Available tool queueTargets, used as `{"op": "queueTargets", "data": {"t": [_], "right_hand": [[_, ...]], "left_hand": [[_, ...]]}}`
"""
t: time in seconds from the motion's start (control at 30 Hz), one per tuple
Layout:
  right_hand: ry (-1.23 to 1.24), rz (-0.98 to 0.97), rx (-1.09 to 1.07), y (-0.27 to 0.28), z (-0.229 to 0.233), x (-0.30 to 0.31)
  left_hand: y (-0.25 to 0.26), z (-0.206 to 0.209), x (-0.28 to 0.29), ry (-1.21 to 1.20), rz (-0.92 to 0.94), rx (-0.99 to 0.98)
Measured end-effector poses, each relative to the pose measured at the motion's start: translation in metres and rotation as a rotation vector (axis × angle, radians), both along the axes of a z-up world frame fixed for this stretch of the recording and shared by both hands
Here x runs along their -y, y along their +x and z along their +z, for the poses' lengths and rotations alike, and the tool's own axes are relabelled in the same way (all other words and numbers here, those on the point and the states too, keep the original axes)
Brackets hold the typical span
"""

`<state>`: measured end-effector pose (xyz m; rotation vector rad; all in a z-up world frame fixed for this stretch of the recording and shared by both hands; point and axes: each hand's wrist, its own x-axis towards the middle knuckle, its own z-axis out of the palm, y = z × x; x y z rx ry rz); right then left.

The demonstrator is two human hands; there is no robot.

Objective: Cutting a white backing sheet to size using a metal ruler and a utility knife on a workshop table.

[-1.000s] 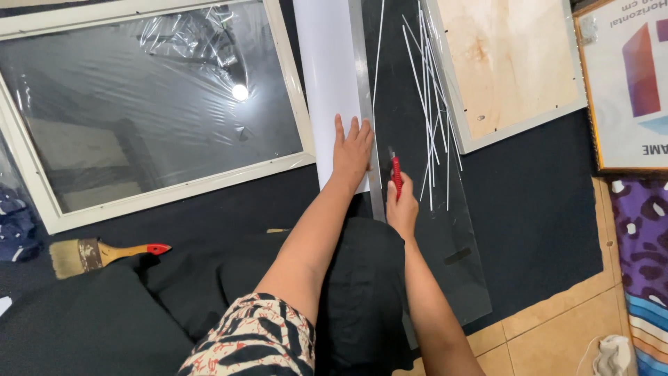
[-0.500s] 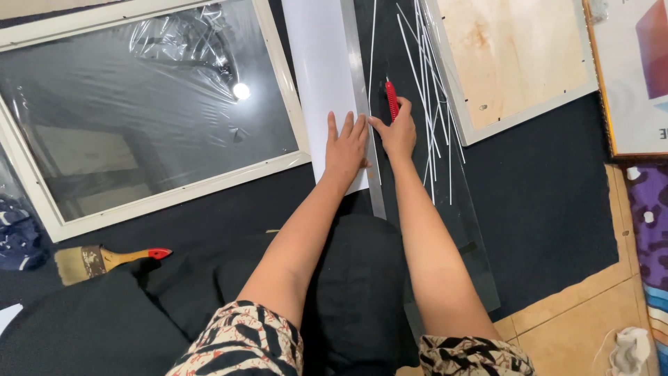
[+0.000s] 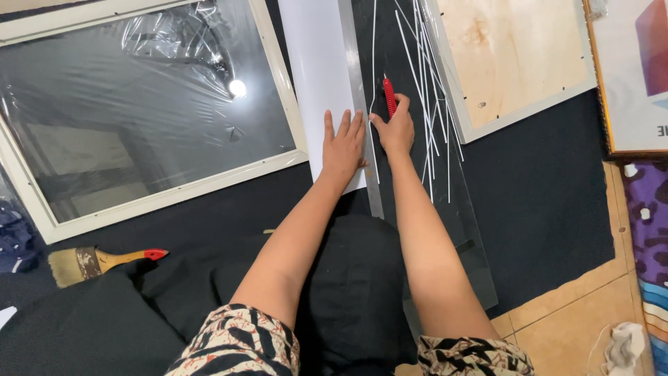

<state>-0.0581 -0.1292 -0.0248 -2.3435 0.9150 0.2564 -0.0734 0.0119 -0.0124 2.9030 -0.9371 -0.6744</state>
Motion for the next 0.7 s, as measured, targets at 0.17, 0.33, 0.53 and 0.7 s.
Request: {"op": "queueTargets", "data": {"t": [0.17, 0.33, 0.53, 0.7], "right_hand": [[-0.008, 0.003, 0.004, -0.0003, -0.0011, -0.0008], [-0.014, 0.012, 0.007, -0.0015, -0.0025, 0.0002], [-0.029, 0.043, 0.026, -0.0027, 0.0016, -0.0019], [-0.037, 0.049, 0.029, -0.003, 0.0016, -0.0022]], "left_hand": [[-0.0001, -0.0033, -0.002, -0.004, -0.001, -0.006], [-0.0006, -0.0013, -0.0038, -0.008, -0.003, -0.002], [0.0004, -0.0006, -0.002, -0.007, 0.001, -0.01], [0.0004, 0.0, -0.0012, 0.007, 0.0, -0.019]]}}
